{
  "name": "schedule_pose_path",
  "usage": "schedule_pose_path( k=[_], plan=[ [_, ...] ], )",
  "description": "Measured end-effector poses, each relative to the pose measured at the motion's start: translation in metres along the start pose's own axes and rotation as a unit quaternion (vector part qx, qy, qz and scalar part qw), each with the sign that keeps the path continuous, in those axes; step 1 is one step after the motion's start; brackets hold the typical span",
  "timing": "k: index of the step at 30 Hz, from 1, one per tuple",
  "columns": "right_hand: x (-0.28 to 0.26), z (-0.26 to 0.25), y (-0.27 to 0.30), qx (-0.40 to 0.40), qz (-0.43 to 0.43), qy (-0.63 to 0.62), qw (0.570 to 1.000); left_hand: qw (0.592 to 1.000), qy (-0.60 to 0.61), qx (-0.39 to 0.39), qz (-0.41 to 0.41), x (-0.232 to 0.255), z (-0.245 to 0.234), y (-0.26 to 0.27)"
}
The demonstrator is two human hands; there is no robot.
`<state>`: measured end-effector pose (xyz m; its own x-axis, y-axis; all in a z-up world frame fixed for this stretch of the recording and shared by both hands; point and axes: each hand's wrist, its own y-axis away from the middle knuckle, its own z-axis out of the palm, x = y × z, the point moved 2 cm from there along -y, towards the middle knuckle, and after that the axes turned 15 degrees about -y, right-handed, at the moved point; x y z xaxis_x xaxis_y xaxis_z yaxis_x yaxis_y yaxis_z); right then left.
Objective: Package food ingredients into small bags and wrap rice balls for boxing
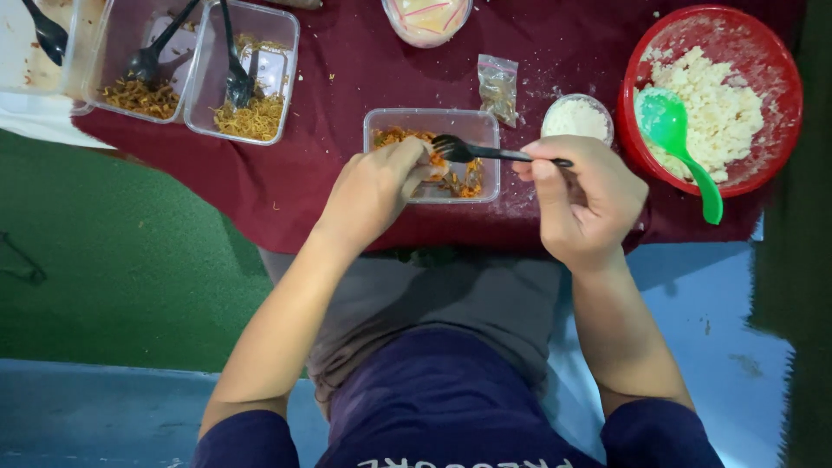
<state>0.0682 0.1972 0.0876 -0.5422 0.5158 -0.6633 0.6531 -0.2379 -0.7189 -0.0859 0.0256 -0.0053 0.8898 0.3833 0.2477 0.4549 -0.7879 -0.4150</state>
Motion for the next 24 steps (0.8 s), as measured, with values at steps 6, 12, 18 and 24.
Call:
schedule_pose_path(
  k=[6, 12, 18, 24],
  plan=[
    [-0.005, 0.010, -0.011, -0.084, 0.044, 0.027, 0.995, 0.999, -0.049, 0.001, 0.002, 0.004, -0.008, -0.003],
    [0.000, 0.007, -0.003, -0.044, 0.043, 0.022, 0.998, 0.995, -0.099, -0.002, -0.011, -0.005, -0.004, 0.000],
    [0.049, -0.003, 0.017, 0.055, 0.063, 0.030, 0.996, 0.996, -0.083, 0.015, -0.013, -0.016, -0.016, 0.004],
    [0.077, 0.009, 0.040, 0.022, 0.109, 0.022, 0.994, 0.997, -0.049, 0.053, -0.009, -0.030, -0.003, 0.016]
  ],
)
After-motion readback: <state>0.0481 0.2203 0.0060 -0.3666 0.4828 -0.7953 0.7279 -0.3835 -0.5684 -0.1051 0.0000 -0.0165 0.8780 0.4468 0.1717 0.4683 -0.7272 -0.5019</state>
